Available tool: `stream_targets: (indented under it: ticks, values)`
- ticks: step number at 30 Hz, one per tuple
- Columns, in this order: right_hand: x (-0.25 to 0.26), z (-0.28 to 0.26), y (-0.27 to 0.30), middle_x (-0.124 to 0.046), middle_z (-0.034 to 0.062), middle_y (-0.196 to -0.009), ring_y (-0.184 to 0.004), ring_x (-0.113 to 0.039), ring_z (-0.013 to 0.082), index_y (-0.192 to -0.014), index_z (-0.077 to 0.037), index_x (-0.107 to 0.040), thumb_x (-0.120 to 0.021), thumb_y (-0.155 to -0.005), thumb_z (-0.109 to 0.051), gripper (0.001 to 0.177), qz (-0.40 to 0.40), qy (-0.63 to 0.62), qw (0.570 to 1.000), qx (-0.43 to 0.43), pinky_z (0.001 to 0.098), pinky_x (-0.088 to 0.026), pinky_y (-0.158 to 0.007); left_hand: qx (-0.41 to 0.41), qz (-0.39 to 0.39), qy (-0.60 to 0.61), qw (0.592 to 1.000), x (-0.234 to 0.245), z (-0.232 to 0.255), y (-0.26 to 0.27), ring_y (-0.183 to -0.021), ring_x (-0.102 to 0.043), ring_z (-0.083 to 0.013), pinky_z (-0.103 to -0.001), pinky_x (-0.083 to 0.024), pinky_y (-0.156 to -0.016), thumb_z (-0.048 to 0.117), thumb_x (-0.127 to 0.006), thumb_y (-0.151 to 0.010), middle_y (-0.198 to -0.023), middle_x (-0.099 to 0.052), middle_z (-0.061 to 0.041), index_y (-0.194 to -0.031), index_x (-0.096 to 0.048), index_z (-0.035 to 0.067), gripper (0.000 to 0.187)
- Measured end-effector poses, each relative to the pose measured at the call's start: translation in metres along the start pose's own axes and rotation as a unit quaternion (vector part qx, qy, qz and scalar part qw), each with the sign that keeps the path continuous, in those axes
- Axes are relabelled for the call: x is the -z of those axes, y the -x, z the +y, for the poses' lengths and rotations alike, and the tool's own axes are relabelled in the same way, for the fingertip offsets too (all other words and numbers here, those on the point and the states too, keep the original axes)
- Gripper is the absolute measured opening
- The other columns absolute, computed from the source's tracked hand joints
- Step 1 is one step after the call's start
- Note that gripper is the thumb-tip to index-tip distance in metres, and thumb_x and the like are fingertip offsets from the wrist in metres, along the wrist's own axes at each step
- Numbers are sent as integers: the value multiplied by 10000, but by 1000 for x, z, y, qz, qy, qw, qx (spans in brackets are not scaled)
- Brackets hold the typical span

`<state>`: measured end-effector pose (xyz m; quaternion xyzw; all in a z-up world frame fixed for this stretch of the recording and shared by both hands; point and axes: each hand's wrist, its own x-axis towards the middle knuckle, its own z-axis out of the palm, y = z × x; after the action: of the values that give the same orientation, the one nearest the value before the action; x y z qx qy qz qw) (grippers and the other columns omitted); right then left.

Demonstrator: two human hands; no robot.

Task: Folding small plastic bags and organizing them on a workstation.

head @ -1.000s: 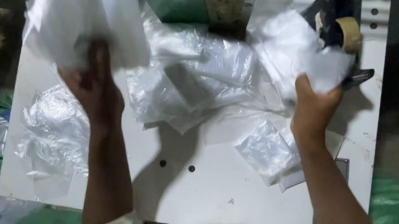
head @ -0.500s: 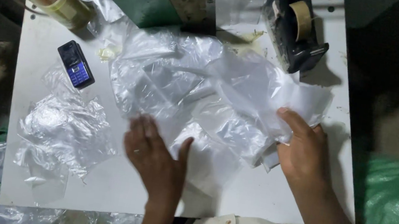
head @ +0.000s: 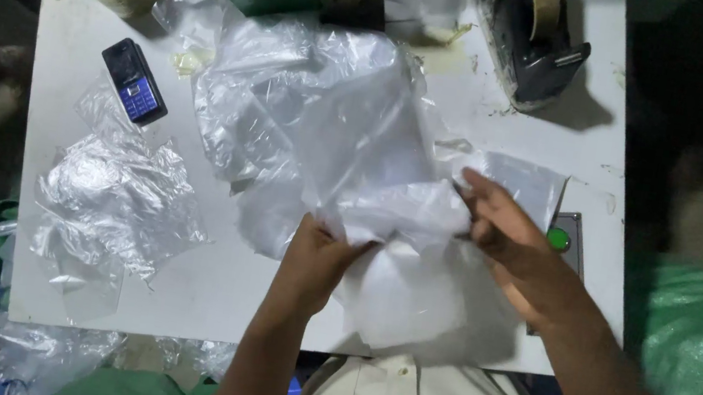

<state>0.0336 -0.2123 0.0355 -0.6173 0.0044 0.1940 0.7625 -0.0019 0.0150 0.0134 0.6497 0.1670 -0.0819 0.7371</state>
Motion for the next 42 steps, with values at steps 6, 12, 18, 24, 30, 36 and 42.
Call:
stream_targets:
  ticks: [6, 12, 18, 24, 30, 36, 42]
  values:
    - [-49, -23, -14, -611, -1, -834, -834, -657, 154, -989, -33, -633, -836, -839, -82, 258, -65, -107, 988, -89, 295, -514, -797, 52, -29, -39, 997, 14, 8, 28, -743, -689, -214, -425, -580, -686, 238, -861, -790, -861, -792, -173, -1012, -791, -2, 334]
    - [-22, 18, 14, -773, 166, -1007, -937, -733, 244, -1141, 14, -641, -904, -650, 60, 558, -108, -43, 987, -110, 422, -593, -878, -56, -138, -262, 954, 40, -18, 66, -928, -582, -252, -437, -488, -846, 248, -822, -822, -1014, -701, -200, -1103, -698, 5, 391]
    - [14, 53, 54, -855, 76, -1213, -1077, -793, 184, -1444, -115, -632, -680, -569, 237, 945, -132, 119, 930, -322, 286, -608, -934, 20, -372, -157, 915, 33, -23, 98, -1217, -626, -293, -415, -469, -1008, 452, -401, -1046, -1372, -642, -139, -1402, -536, 55, 549]
    - [-11, 57, 56, -756, 14, -1271, -1147, -674, 122, -1313, -75, -688, -488, -1032, -297, 410, -359, 191, 902, -148, 271, -462, -972, 142, -175, -36, 974, 32, -32, 116, -861, -530, -95, -263, -433, -763, 509, -428, -1041, -879, -573, 54, -869, -598, 148, 434]
    - [-10, 80, 53, -751, 65, -1245, -1151, -676, 164, -1295, -80, -679, -570, -980, -303, 402, -258, 44, 915, -306, 302, -500, -958, -51, -100, -308, 945, 48, -52, 111, -1091, -633, -230, -343, -448, -905, 559, -795, -779, -1147, -712, -40, -1171, -684, 134, 589]
    - [-21, 42, 29, -805, -13, -781, -625, -689, 117, -970, -77, -871, -906, -725, -286, 325, -280, 245, 880, -295, 240, -474, -561, -31, -48, -289, 956, 33, -60, 95, -1104, -745, -294, -401, -573, -862, 523, -769, -798, -1261, -743, -104, -1370, -587, 114, 727]
    - [-30, 55, 29, -812, 144, -779, -739, -686, 171, -967, 67, -834, -833, -785, 13, 190, -127, 57, 969, -205, 373, -609, -633, -219, 201, -146, 944, 27, -42, 77, -810, -702, -355, -434, -566, -775, 61, -645, -949, -851, -678, -113, -873, -724, 66, 110]
